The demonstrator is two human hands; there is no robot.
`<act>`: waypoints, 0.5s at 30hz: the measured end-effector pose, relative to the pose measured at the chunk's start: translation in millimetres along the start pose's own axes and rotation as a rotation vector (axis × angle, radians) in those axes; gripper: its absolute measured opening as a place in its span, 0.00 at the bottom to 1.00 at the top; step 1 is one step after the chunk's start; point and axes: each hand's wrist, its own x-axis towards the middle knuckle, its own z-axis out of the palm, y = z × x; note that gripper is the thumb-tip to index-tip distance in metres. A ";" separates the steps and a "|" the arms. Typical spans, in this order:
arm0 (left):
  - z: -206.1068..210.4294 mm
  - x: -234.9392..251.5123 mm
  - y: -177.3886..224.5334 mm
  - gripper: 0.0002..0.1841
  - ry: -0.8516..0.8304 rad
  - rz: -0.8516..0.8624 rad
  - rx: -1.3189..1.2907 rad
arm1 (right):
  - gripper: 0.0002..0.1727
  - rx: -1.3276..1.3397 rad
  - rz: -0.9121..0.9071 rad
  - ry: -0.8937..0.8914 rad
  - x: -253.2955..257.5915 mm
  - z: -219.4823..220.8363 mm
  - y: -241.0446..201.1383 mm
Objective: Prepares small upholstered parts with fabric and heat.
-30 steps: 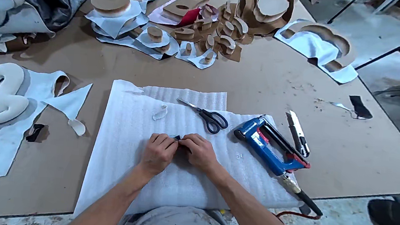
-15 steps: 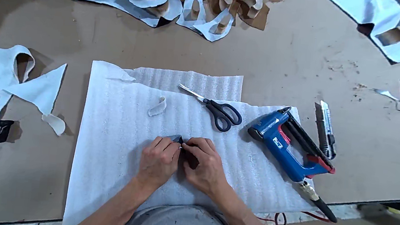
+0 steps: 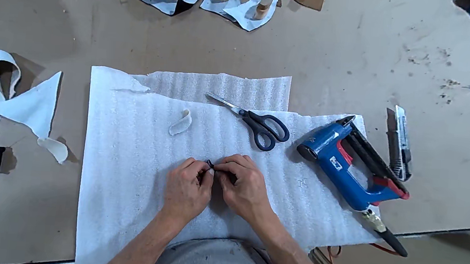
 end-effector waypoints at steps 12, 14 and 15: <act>8.7 -6.3 -4.7 0.12 0.120 0.098 -0.021 | 0.36 -0.593 0.384 0.203 -36.2 -151.1 44.3; 8.8 -6.9 -5.1 0.12 0.120 0.103 -0.032 | 0.44 -0.625 0.520 0.095 -42.8 -162.2 67.8; 9.1 -6.9 -5.4 0.11 0.121 0.096 -0.048 | 0.46 -0.618 0.548 0.066 -43.3 -162.8 77.6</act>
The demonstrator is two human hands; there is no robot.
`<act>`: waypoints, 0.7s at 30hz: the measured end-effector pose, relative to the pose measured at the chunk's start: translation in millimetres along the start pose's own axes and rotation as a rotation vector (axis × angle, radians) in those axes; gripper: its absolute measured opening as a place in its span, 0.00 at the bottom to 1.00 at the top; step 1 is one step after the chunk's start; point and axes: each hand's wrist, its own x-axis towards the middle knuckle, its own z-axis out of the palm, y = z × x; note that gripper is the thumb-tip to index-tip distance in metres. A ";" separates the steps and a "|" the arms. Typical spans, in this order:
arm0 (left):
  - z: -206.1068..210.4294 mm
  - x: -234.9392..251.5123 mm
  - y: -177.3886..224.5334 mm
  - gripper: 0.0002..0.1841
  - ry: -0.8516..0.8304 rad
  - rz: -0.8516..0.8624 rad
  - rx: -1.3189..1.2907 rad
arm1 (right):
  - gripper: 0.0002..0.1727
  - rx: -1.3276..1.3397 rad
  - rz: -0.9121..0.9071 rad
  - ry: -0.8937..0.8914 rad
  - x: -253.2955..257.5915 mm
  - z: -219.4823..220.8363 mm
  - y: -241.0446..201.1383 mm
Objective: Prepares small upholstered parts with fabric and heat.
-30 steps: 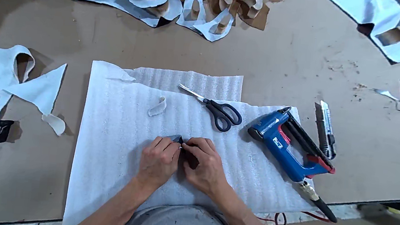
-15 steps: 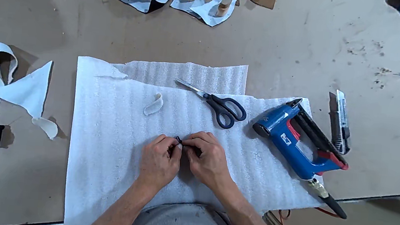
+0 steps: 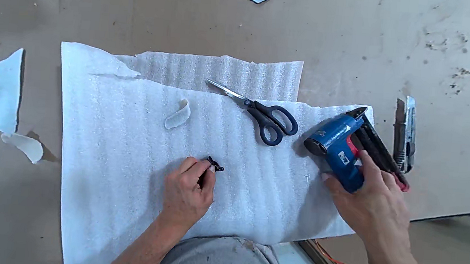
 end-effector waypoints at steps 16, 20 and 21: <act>-5.3 4.7 -3.0 0.12 -0.075 -0.094 -0.164 | 0.23 0.265 -0.201 -0.349 -105.8 -78.5 -113.0; -5.9 4.4 -3.6 0.12 -0.071 -0.079 -0.169 | 0.24 0.247 -0.241 -0.435 -116.7 -56.2 -147.9; -6.2 5.0 -3.4 0.12 -0.068 -0.079 -0.169 | 0.25 0.226 -0.244 -0.438 -116.6 -52.4 -151.1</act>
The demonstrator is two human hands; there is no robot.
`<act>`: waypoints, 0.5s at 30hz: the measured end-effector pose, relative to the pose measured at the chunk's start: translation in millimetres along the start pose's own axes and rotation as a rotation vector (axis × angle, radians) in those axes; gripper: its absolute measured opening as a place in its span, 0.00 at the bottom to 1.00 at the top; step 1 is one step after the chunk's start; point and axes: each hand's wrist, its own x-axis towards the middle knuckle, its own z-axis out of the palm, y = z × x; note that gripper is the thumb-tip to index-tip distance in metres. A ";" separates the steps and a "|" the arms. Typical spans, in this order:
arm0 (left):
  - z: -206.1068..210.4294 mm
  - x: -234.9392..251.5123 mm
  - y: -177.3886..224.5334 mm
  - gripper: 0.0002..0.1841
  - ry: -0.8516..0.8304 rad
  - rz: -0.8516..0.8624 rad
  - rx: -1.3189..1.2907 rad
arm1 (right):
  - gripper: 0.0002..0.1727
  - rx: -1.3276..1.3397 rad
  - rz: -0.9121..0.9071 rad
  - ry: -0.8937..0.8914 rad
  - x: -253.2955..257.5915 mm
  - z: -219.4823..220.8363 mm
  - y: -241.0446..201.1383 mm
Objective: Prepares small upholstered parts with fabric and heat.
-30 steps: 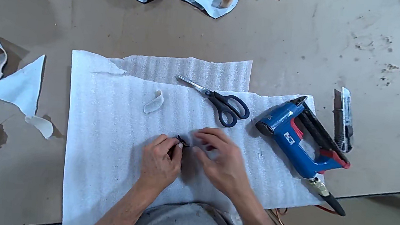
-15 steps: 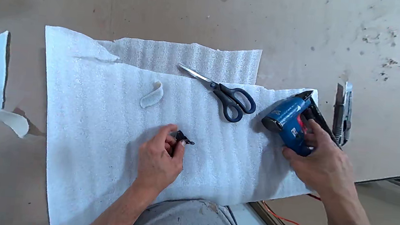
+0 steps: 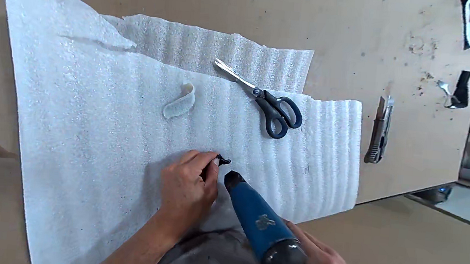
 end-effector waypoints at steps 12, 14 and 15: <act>4.8 -2.3 -2.1 0.11 0.025 0.019 -0.016 | 0.24 -0.012 -0.030 0.061 13.2 15.0 -0.7; 4.6 -2.7 -2.0 0.11 0.018 0.017 -0.023 | 0.23 0.004 -0.044 0.059 14.9 14.6 2.6; 4.4 -2.3 -2.1 0.11 0.016 0.019 -0.025 | 0.23 0.014 -0.045 0.054 16.2 14.0 4.2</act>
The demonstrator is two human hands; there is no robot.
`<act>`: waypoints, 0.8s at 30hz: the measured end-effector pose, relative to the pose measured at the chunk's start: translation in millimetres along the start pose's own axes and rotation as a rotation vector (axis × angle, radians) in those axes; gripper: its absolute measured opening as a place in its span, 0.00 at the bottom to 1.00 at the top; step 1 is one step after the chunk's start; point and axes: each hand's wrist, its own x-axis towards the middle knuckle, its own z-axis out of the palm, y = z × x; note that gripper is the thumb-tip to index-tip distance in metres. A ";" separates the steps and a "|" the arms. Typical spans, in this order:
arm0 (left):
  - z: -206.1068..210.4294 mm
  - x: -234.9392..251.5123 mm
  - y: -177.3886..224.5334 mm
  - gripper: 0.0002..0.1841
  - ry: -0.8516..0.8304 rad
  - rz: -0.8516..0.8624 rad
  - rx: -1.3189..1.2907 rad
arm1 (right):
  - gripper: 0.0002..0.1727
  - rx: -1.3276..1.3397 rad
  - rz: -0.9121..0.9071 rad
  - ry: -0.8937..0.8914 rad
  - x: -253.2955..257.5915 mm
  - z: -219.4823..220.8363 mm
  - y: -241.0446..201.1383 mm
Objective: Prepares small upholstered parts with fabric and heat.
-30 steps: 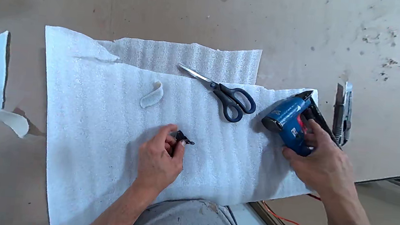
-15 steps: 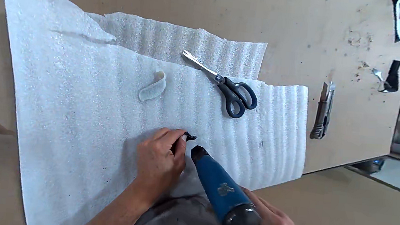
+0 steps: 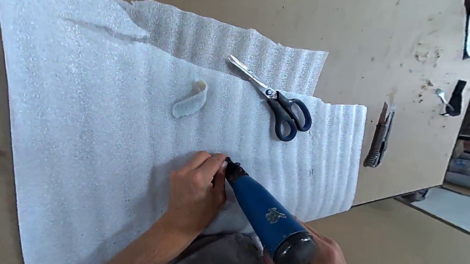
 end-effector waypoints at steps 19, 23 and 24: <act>-2.1 0.0 -3.1 0.13 -0.027 0.037 -0.007 | 0.23 0.045 0.150 -0.097 0.5 3.1 -19.3; -3.5 -1.3 -2.1 0.13 -0.031 0.045 0.002 | 0.21 0.030 0.145 -0.067 -7.1 2.5 -18.1; -2.7 -0.9 -2.8 0.13 -0.029 0.053 0.010 | 0.20 0.053 0.153 -0.041 -12.4 -1.9 -14.7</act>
